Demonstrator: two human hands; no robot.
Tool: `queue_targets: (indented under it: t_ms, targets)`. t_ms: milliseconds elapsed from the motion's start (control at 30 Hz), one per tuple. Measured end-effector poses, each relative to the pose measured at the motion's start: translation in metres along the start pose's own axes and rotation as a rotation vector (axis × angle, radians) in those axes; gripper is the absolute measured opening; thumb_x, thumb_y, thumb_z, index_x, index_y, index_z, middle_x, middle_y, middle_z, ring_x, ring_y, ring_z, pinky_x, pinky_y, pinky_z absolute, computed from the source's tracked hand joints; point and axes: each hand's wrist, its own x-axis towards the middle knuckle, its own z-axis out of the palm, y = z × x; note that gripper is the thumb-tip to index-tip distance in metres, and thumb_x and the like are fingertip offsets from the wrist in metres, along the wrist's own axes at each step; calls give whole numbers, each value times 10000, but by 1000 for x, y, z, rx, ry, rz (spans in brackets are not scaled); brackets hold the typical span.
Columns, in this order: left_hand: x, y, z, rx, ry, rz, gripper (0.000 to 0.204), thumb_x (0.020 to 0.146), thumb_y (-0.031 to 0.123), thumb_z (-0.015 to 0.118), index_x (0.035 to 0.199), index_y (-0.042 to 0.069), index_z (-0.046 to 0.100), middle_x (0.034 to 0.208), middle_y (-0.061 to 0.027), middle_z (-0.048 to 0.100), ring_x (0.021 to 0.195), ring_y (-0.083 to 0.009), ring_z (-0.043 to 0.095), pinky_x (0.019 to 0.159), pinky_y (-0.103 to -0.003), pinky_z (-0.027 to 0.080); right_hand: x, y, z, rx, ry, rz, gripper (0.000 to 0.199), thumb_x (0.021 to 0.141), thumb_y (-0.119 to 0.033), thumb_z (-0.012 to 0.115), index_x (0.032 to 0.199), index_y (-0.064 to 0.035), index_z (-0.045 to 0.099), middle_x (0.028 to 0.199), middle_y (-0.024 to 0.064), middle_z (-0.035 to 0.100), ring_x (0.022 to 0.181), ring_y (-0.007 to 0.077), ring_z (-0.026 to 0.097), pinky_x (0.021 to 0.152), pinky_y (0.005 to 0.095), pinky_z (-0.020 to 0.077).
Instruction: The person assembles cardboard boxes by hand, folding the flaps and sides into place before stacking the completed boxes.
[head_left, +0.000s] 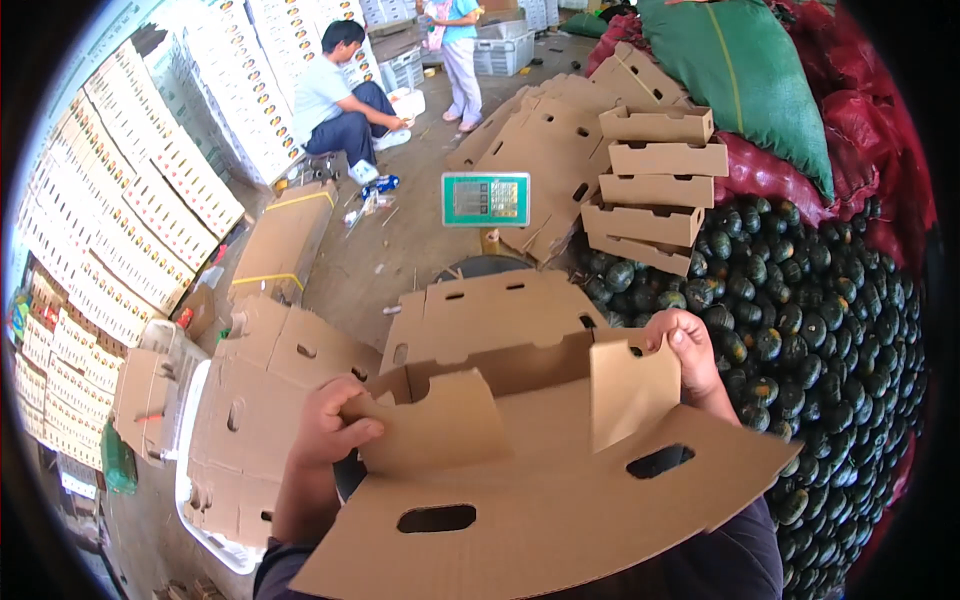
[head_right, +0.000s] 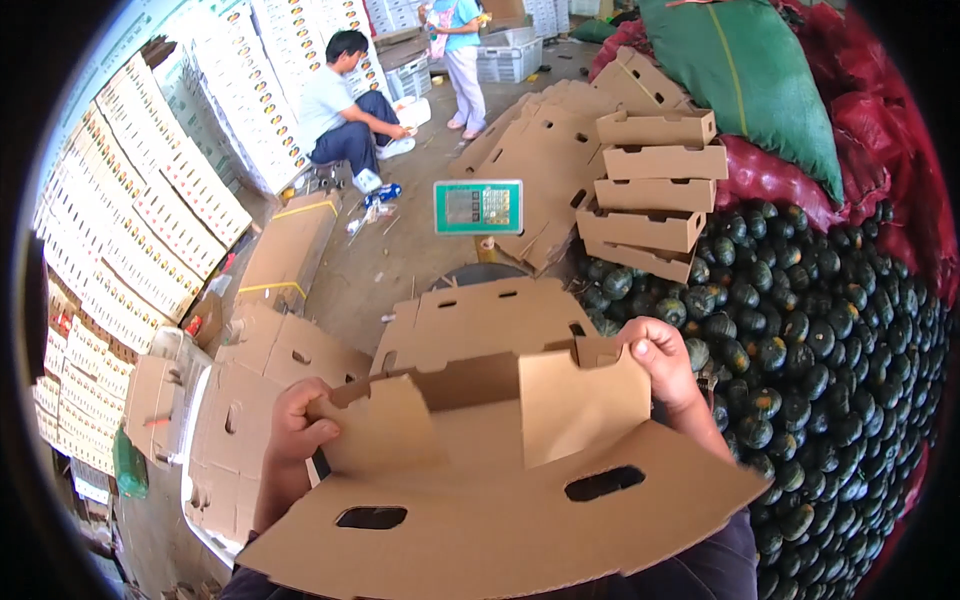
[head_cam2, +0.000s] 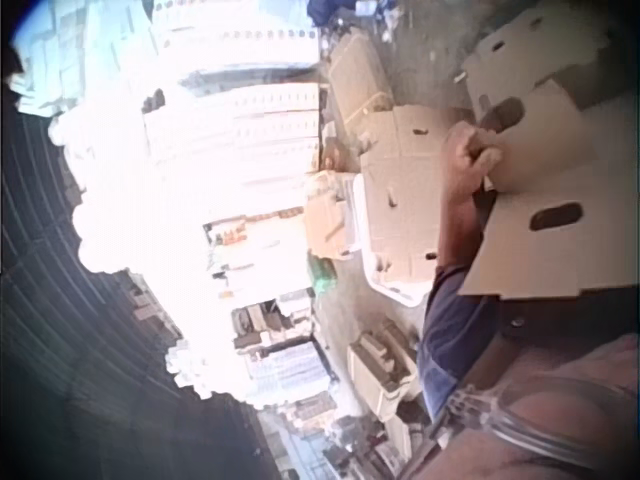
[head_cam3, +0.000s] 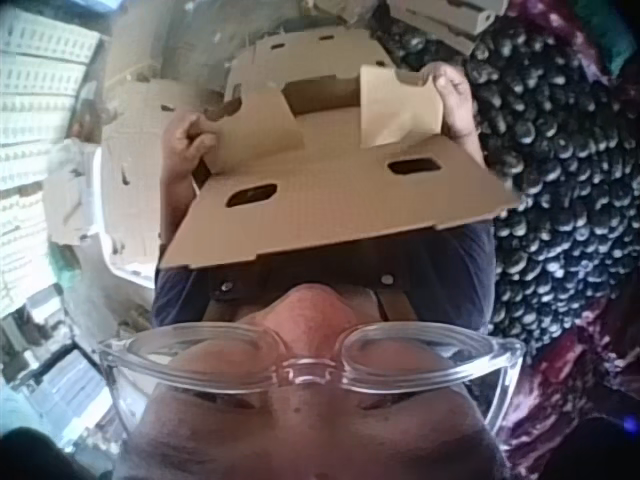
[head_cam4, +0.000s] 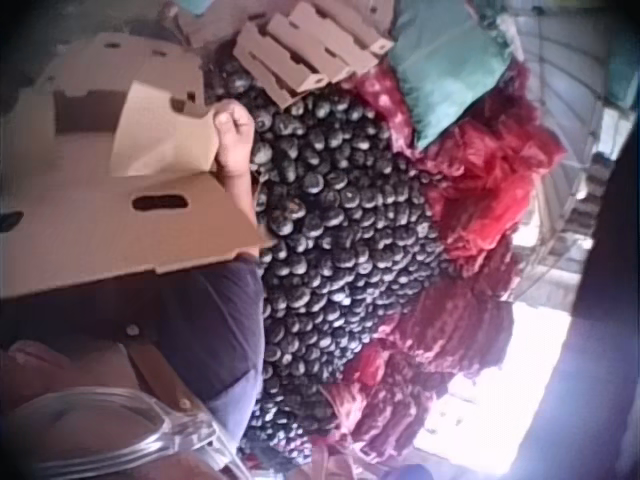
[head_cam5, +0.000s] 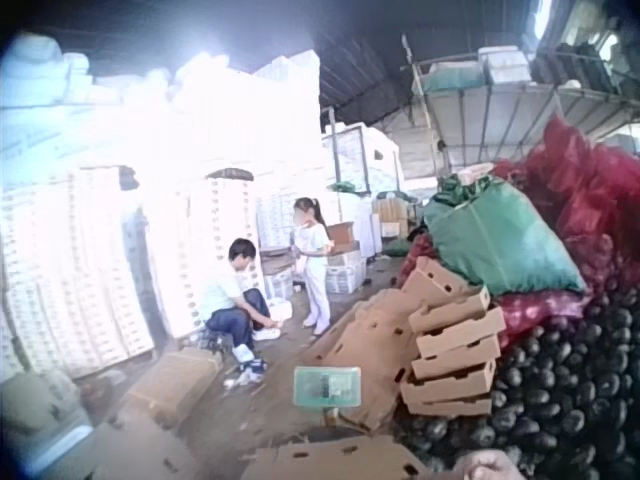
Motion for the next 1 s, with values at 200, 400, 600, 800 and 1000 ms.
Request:
queue_targets:
  t_ms: [200,400,600,800,1000]
  targets:
    - [-30,8,-3,853,-499,155,436,687,266,690,1024,44,526,989,-107,551,969,-277,505,847,-450,368,-34,-25,29,-1067,-569,-218,259,679,-114,681,903,-79,554,784,103,565,731,307,547,627,373,447]
    - [-39,19,-23,724,-743,148,526,810,288,558,1251,44,405,1249,-121,476,1259,-284,337,1040,-481,170,-50,-70,33,-1225,-909,-103,535,694,-143,665,1182,-50,467,1016,132,576,1008,317,540,957,504,315]
    - [-41,-56,47,-749,106,-307,459,882,148,441,1308,13,334,1314,-120,412,1173,-196,420,982,-364,307,-56,19,51,60,82,149,323,851,-157,505,1133,0,482,1073,81,549,994,180,518,929,336,367]
    - [-31,-34,53,580,145,-7,403,884,153,419,1256,2,385,1289,-188,413,1166,-316,423,965,-378,333,-55,15,48,-1217,-165,-97,412,866,-237,467,1203,0,457,1227,232,458,1196,316,404,1008,374,277]
    - [36,19,57,601,-1257,-300,502,825,367,532,1185,22,473,1046,-209,575,997,-345,535,849,-379,419,0,13,78,-973,-1486,637,501,817,-459,528,1080,-34,560,1032,199,588,953,321,556,795,398,430]
